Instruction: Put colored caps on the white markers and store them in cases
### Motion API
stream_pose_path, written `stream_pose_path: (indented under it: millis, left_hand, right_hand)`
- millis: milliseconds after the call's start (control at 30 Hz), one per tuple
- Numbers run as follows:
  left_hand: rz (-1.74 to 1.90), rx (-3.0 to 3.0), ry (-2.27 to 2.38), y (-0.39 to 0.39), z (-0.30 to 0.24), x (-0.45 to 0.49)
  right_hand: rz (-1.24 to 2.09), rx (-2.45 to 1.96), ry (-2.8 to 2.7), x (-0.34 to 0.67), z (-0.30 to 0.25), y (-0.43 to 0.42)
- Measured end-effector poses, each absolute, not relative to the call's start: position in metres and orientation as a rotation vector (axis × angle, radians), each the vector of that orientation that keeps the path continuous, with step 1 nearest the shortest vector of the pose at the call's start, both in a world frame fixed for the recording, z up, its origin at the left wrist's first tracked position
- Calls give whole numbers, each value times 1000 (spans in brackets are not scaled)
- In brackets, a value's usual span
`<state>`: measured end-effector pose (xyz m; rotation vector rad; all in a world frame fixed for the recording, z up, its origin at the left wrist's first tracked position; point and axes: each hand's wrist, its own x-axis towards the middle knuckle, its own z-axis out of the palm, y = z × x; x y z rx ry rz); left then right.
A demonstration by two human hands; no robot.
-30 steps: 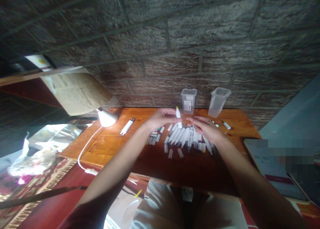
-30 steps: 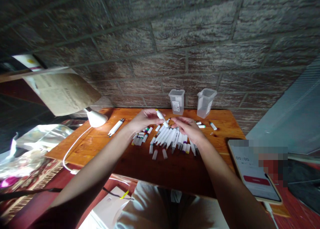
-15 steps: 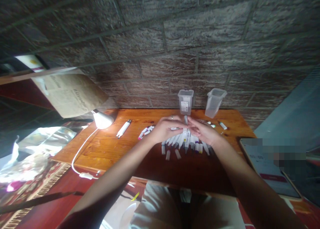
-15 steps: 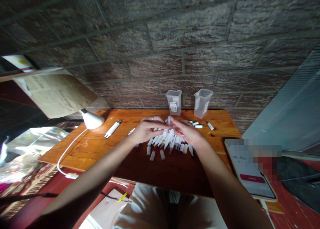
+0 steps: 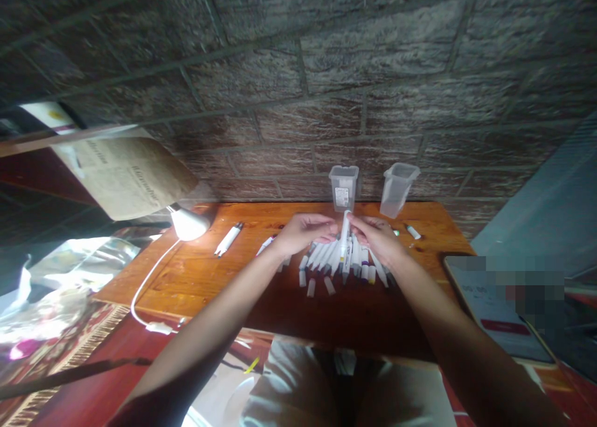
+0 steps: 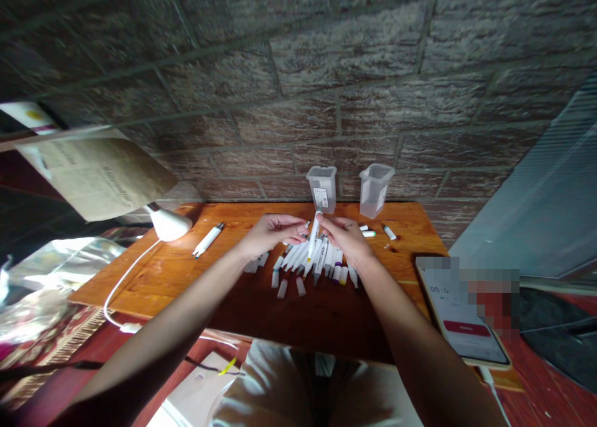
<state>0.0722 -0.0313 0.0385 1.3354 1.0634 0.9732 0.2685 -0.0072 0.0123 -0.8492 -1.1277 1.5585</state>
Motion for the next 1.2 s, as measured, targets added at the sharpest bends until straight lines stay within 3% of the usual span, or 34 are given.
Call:
stream_pose_path:
  millis: [600, 800, 933, 1200]
  left_hand:
    - [933, 1395, 1127, -38, 43, 67]
    - [846, 1644, 1580, -49, 60, -30]
    - [472, 1839, 2182, -56, 65, -90]
    - [97, 1721, 2575, -49, 41, -118]
  right_hand:
    - [1457, -903, -1244, 263, 1, -11]
    - [1425, -931, -1191, 268, 0, -6]
    - [1408, -928, -1208, 270, 2, -6]
    - [1386, -970, -1211, 271, 2, -8]
